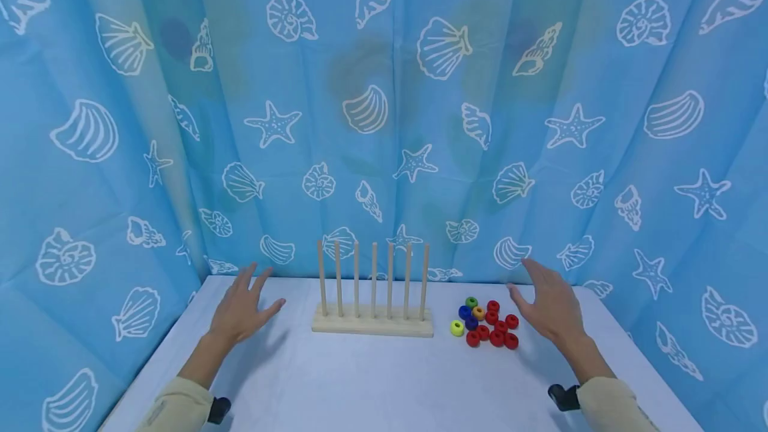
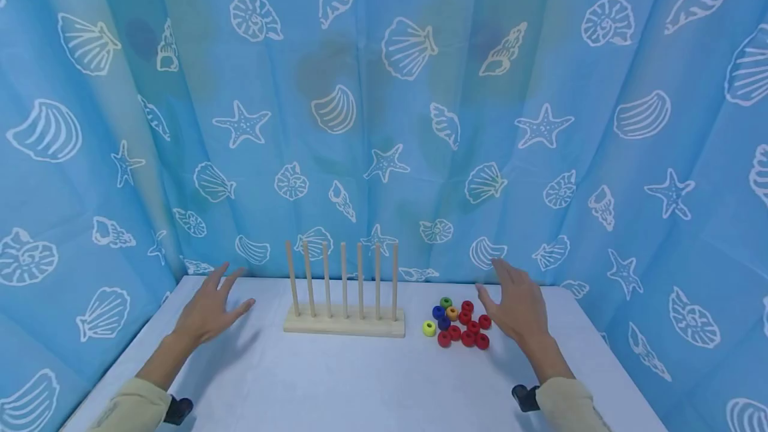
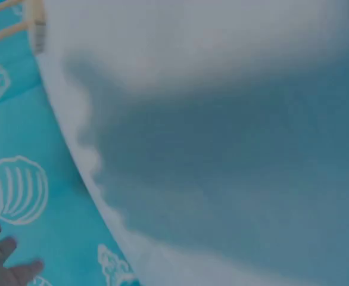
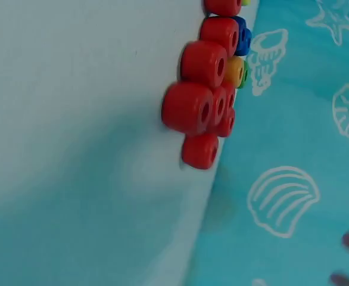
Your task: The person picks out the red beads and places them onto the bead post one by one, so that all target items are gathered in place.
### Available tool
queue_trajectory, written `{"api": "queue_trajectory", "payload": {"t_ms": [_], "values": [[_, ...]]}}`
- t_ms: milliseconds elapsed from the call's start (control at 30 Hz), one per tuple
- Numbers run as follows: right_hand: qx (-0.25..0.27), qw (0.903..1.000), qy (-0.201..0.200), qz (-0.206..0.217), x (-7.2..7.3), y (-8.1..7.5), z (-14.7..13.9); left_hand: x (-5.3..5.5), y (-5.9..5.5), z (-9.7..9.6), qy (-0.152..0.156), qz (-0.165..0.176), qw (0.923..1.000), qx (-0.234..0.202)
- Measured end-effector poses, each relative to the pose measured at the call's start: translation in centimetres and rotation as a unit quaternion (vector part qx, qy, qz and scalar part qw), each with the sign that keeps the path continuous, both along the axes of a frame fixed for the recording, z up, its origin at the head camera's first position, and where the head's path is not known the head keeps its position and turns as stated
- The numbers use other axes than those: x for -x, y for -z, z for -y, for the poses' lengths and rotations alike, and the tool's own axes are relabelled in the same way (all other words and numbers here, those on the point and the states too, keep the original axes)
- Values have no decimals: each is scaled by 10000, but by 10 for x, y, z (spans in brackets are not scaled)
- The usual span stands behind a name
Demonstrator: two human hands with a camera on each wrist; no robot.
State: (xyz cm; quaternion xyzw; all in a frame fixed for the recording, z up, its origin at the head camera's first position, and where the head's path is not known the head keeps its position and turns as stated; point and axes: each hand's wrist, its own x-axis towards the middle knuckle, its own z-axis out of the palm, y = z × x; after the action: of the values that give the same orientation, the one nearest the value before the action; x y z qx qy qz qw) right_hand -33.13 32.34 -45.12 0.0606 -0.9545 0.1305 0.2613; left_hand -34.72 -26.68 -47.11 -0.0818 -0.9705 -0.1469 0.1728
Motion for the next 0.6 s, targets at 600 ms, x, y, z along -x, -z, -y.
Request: {"api": "queue_trajectory", "payload": {"t_ms": [600], "values": [[2876, 9412, -366, 1735, 23, 66, -25, 22, 46, -56, 648, 1473, 8484, -5043]]}}
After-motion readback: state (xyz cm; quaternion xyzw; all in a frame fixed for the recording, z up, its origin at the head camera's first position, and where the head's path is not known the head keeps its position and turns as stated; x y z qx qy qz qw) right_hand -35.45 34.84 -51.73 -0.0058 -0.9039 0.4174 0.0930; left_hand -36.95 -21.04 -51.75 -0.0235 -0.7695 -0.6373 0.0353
